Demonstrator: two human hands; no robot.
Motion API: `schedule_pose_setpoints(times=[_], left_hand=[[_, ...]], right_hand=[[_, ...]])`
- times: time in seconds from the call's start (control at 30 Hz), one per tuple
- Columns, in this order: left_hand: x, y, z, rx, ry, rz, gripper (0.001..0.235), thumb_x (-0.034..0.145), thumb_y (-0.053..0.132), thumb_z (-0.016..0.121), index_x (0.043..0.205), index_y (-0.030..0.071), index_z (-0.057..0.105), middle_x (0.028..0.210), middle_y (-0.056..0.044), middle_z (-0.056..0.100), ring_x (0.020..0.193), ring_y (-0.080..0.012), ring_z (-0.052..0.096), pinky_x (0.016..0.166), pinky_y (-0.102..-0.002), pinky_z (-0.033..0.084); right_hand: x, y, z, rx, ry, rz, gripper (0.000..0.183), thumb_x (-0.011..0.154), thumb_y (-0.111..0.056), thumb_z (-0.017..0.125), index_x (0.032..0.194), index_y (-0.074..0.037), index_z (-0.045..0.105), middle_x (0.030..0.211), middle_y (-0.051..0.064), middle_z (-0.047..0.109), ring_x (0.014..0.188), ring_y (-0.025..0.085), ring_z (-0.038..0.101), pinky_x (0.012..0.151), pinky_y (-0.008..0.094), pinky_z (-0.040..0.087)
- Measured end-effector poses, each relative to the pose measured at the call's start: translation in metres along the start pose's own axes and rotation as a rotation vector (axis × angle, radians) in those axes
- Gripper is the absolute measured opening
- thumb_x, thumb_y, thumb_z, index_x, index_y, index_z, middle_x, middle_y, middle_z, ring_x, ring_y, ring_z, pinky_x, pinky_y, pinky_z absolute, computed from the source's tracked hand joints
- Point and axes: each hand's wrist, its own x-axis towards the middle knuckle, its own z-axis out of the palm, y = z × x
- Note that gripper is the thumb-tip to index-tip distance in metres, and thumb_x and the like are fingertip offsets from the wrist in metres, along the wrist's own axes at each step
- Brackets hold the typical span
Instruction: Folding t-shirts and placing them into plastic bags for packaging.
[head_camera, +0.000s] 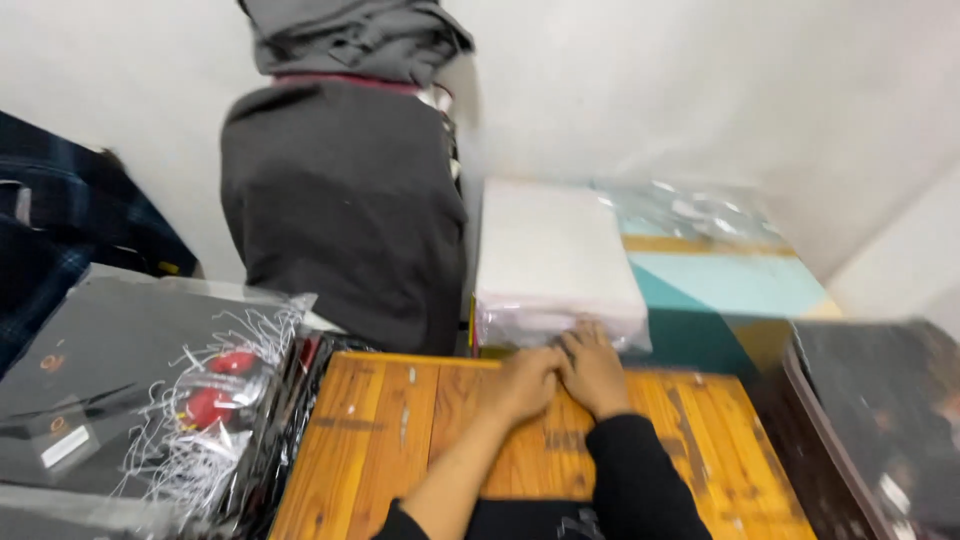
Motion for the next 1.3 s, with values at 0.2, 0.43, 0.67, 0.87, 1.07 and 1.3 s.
schedule_pose_setpoints(times=[0.2, 0.43, 0.67, 0.87, 1.07, 1.3], left_hand=[[0.01, -0.075, 0.081, 0.228, 0.092, 0.151, 0.037, 0.08, 0.015, 0.061, 0.114, 0.009, 0.074, 0.126, -0.012, 0.069, 0.125, -0.0315, 0.06, 0.107, -0.044, 0.043], [-0.006, -0.015, 0.018, 0.161, 0.169, 0.078, 0.07, 0.079, 0.008, 0.063, 0.146, -0.007, 0.05, 0.157, -0.031, 0.042, 0.14, -0.0451, 0.045, 0.114, -0.055, 0.034], [-0.008, 0.018, -0.013, -0.121, 0.003, -0.175, 0.086, 0.084, 0.003, 0.053, 0.162, -0.003, 0.018, 0.17, -0.028, 0.002, 0.153, -0.0448, 0.022, 0.123, -0.054, 0.022], [-0.008, 0.021, -0.014, -0.124, -0.034, -0.213, 0.084, 0.086, 0.004, 0.051, 0.163, 0.0, 0.017, 0.171, -0.025, -0.001, 0.154, -0.0427, 0.021, 0.125, -0.054, 0.02], [-0.014, 0.024, -0.018, -0.145, 0.007, -0.189, 0.081, 0.087, 0.003, 0.05, 0.163, -0.001, 0.021, 0.171, -0.025, 0.003, 0.151, -0.0473, 0.026, 0.12, -0.058, 0.027], [-0.014, 0.016, -0.013, -0.151, 0.089, -0.165, 0.081, 0.086, 0.003, 0.053, 0.161, -0.001, 0.025, 0.17, -0.026, 0.011, 0.145, -0.0525, 0.034, 0.114, -0.062, 0.037]], right_hand=[[-0.002, -0.012, -0.034, 0.135, 0.214, -0.039, 0.067, 0.094, -0.01, 0.057, 0.158, -0.005, 0.04, 0.162, 0.035, 0.03, 0.143, 0.05, 0.04, 0.116, 0.057, 0.033], [-0.004, -0.023, -0.047, 0.371, 0.302, -0.005, 0.073, 0.089, 0.004, 0.061, 0.154, 0.002, 0.03, 0.165, 0.039, 0.009, 0.14, 0.051, 0.044, 0.116, 0.055, 0.04], [-0.003, -0.035, -0.055, 0.016, 0.398, 0.113, 0.025, 0.094, -0.01, 0.069, 0.119, -0.009, 0.07, 0.156, 0.021, 0.034, 0.103, 0.031, 0.073, 0.073, 0.043, 0.065], [0.002, -0.027, -0.038, -0.134, 0.357, 0.199, 0.033, 0.091, -0.029, 0.071, 0.121, -0.015, 0.078, 0.159, 0.026, 0.035, 0.109, 0.035, 0.063, 0.081, 0.044, 0.057], [-0.006, -0.016, -0.023, -0.229, 0.603, 0.07, 0.016, 0.084, -0.019, 0.079, 0.099, -0.023, 0.084, 0.152, 0.019, 0.051, 0.099, 0.035, 0.06, 0.075, 0.04, 0.052], [-0.017, -0.009, -0.023, -0.247, 0.729, 0.069, 0.01, 0.076, -0.024, 0.088, 0.074, -0.026, 0.079, 0.135, 0.002, 0.066, 0.084, 0.023, 0.059, 0.066, 0.035, 0.042]])
